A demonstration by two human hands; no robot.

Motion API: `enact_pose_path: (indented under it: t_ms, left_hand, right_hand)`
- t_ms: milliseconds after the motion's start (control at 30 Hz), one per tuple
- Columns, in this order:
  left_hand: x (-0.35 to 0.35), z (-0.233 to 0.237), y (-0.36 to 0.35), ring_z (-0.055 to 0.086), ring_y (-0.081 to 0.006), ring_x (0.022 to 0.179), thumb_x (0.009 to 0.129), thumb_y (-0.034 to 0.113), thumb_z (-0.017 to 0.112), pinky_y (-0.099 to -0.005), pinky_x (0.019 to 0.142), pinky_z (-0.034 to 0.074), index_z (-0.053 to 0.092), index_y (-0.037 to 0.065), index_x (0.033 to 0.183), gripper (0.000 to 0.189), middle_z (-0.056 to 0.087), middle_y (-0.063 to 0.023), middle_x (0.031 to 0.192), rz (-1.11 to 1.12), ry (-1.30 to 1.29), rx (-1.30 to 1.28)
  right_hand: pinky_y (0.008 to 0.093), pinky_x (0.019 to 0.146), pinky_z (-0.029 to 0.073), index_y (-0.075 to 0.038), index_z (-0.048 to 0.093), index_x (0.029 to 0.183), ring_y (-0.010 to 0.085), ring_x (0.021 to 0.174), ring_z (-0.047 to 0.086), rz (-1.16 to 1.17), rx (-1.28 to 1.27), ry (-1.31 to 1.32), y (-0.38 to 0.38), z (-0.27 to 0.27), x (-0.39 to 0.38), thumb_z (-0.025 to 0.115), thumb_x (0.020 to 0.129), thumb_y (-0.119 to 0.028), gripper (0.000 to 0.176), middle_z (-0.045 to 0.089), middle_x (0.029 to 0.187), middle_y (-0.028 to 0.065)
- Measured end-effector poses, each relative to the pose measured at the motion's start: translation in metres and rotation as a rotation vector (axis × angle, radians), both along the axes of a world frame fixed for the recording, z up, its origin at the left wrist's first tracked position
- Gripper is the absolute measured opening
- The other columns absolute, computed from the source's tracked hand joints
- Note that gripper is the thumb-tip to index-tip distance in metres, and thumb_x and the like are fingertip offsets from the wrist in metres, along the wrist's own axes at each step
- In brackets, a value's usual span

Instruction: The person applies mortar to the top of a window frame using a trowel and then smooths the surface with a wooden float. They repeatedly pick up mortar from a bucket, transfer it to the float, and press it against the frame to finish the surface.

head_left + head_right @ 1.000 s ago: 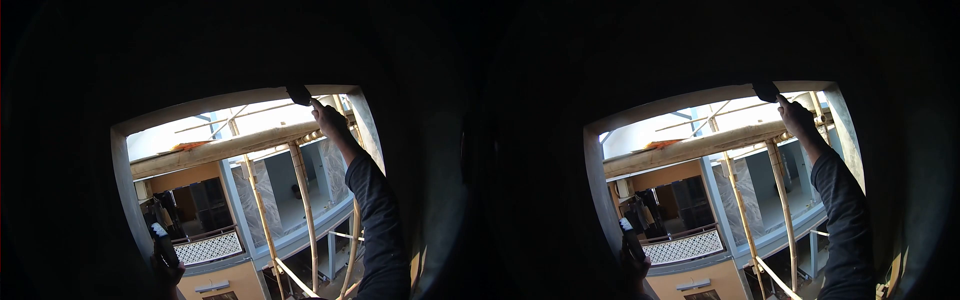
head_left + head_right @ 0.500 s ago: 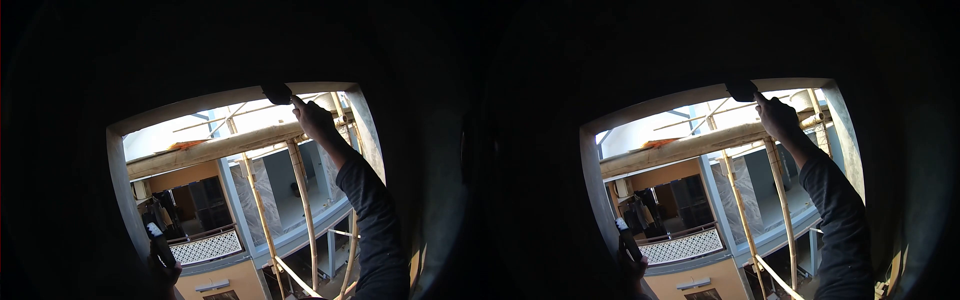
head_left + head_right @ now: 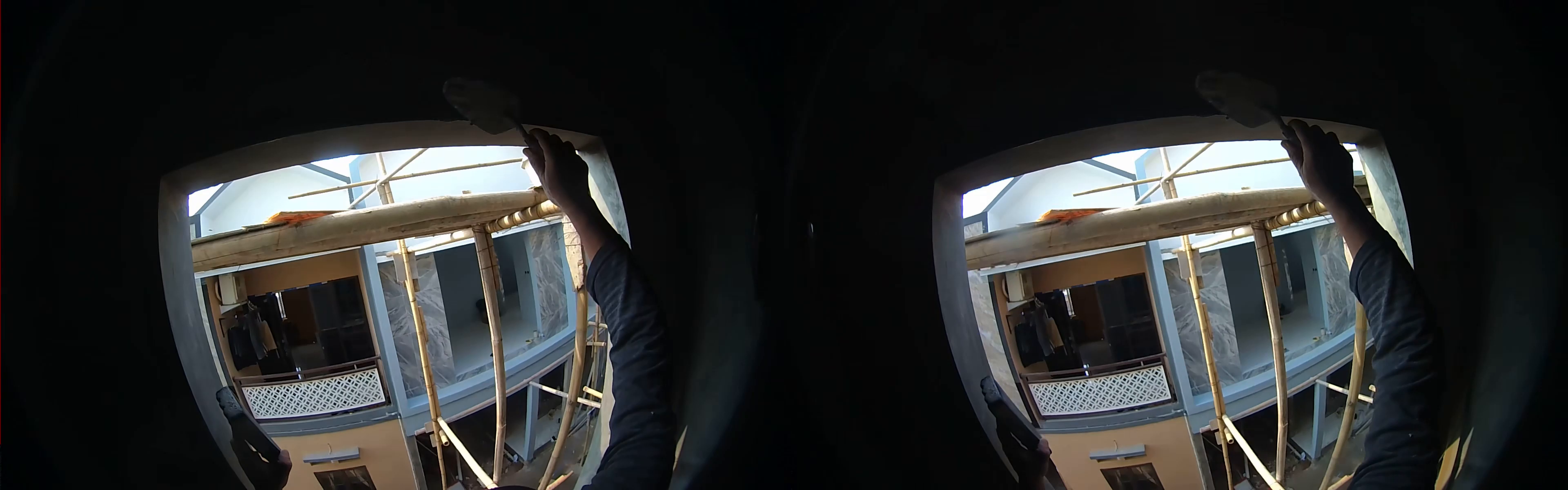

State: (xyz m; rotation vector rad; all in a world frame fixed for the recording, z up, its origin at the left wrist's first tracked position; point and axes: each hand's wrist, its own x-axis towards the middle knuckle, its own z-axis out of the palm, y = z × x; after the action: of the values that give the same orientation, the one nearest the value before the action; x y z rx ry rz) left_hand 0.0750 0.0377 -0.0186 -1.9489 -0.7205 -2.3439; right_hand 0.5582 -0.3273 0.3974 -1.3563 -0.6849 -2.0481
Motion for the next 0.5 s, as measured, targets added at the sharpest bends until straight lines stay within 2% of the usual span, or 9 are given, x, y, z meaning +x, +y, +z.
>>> enact_pose_path:
  t_ms: [33, 67, 167, 200, 267, 300, 333, 433, 500]
  left_hand:
    - [0.003, -0.009, -0.008, 0.046, -0.0376, 0.120, 0.061, 0.030, 0.071, -0.0455, 0.103, 0.036, 0.035, -0.001, 0.138, 0.091, 0.047, -0.0219, 0.126, 0.016, 0.005, -0.003]
    - [0.006, -0.017, -0.017, 0.045, -0.0369, 0.121, 0.064, 0.033, 0.073, -0.0456, 0.103, 0.036, 0.036, -0.002, 0.138, 0.090, 0.046, -0.0216, 0.127, 0.030, 0.009, -0.005]
    - [0.024, -0.039, -0.034, 0.044, -0.0350, 0.122, 0.072, 0.041, 0.079, -0.0459, 0.102, 0.037, 0.038, -0.003, 0.137, 0.088, 0.045, -0.0208, 0.130, 0.056, 0.029, -0.007]
    - [0.029, -0.046, -0.035, 0.045, -0.0355, 0.120, 0.065, 0.042, 0.080, -0.0466, 0.100, 0.037, 0.037, 0.000, 0.138, 0.095, 0.048, -0.0206, 0.126, 0.115, 0.027, -0.045]
    - [0.042, -0.050, -0.047, 0.046, -0.0359, 0.120, 0.067, 0.042, 0.079, -0.0464, 0.099, 0.039, 0.038, 0.000, 0.138, 0.091, 0.048, -0.0215, 0.125, 0.135, 0.061, -0.072]
    - [0.048, -0.048, -0.057, 0.046, -0.0364, 0.119, 0.068, 0.042, 0.077, -0.0462, 0.097, 0.040, 0.039, 0.001, 0.137, 0.088, 0.049, -0.0224, 0.124, 0.162, 0.103, -0.098]
    - [0.054, -0.045, -0.067, 0.047, -0.0403, 0.118, 0.069, 0.042, 0.075, -0.0475, 0.093, 0.043, 0.040, 0.002, 0.135, 0.085, 0.050, -0.0248, 0.125, 0.319, 0.176, -0.072]
    - [0.074, -0.077, -0.027, 0.050, -0.0432, 0.112, 0.069, 0.047, 0.073, -0.0506, 0.089, 0.044, 0.038, 0.003, 0.136, 0.086, 0.051, -0.0257, 0.121, 0.181, 0.150, -0.153]
    - [0.086, -0.065, -0.031, 0.052, -0.0447, 0.109, 0.070, 0.049, 0.072, -0.0521, 0.087, 0.045, 0.037, 0.004, 0.136, 0.087, 0.052, -0.0261, 0.120, 0.107, 0.134, -0.187]
  right_hand:
    - [0.0375, 0.065, 0.054, -0.016, 0.052, 0.125, 0.0270, 0.081, 0.065, -0.032, -0.024, -0.040, -0.003, 0.005, -0.004, 0.061, 0.092, -0.031, 0.038, 0.064, 0.098, 0.0104]
    - [0.0351, 0.071, 0.055, -0.021, 0.054, 0.129, 0.0249, 0.086, 0.066, -0.023, 0.007, -0.266, -0.005, 0.017, 0.001, 0.066, 0.088, -0.027, 0.043, 0.065, 0.101, 0.0085]
    - [0.0350, 0.075, 0.056, -0.022, 0.056, 0.128, 0.0245, 0.090, 0.066, -0.056, -0.070, -0.524, -0.010, 0.050, -0.011, 0.069, 0.086, -0.023, 0.044, 0.065, 0.105, 0.0081]
    - [0.0350, 0.075, 0.056, -0.022, 0.056, 0.128, 0.0245, 0.090, 0.066, -0.061, -0.074, -0.531, -0.013, 0.062, -0.023, 0.069, 0.086, -0.023, 0.044, 0.065, 0.105, 0.0081]
    - [0.0371, 0.076, 0.055, -0.018, 0.061, 0.118, 0.0256, 0.091, 0.064, -0.347, -0.054, -0.837, -0.019, 0.078, -0.041, 0.066, 0.089, -0.031, 0.032, 0.065, 0.106, 0.0072]
    - [0.0371, 0.076, 0.055, -0.018, 0.061, 0.118, 0.0256, 0.091, 0.064, -0.355, -0.060, -0.840, -0.022, 0.078, -0.039, 0.066, 0.089, -0.031, 0.032, 0.065, 0.106, 0.0072]
    - [0.0369, 0.076, 0.055, -0.018, 0.061, 0.118, 0.0255, 0.091, 0.064, -0.331, -0.077, -0.796, -0.024, 0.086, -0.038, 0.066, 0.088, -0.030, 0.033, 0.065, 0.106, 0.0073]
    - [0.0364, 0.076, 0.055, -0.018, 0.061, 0.119, 0.0251, 0.091, 0.064, -0.269, -0.118, -0.659, -0.036, 0.091, -0.035, 0.067, 0.088, -0.028, 0.034, 0.065, 0.105, 0.0076]
    - [0.0361, 0.076, 0.055, -0.017, 0.060, 0.120, 0.0249, 0.091, 0.065, -0.229, -0.136, -0.569, -0.041, 0.094, -0.040, 0.068, 0.087, -0.027, 0.035, 0.065, 0.105, 0.0078]
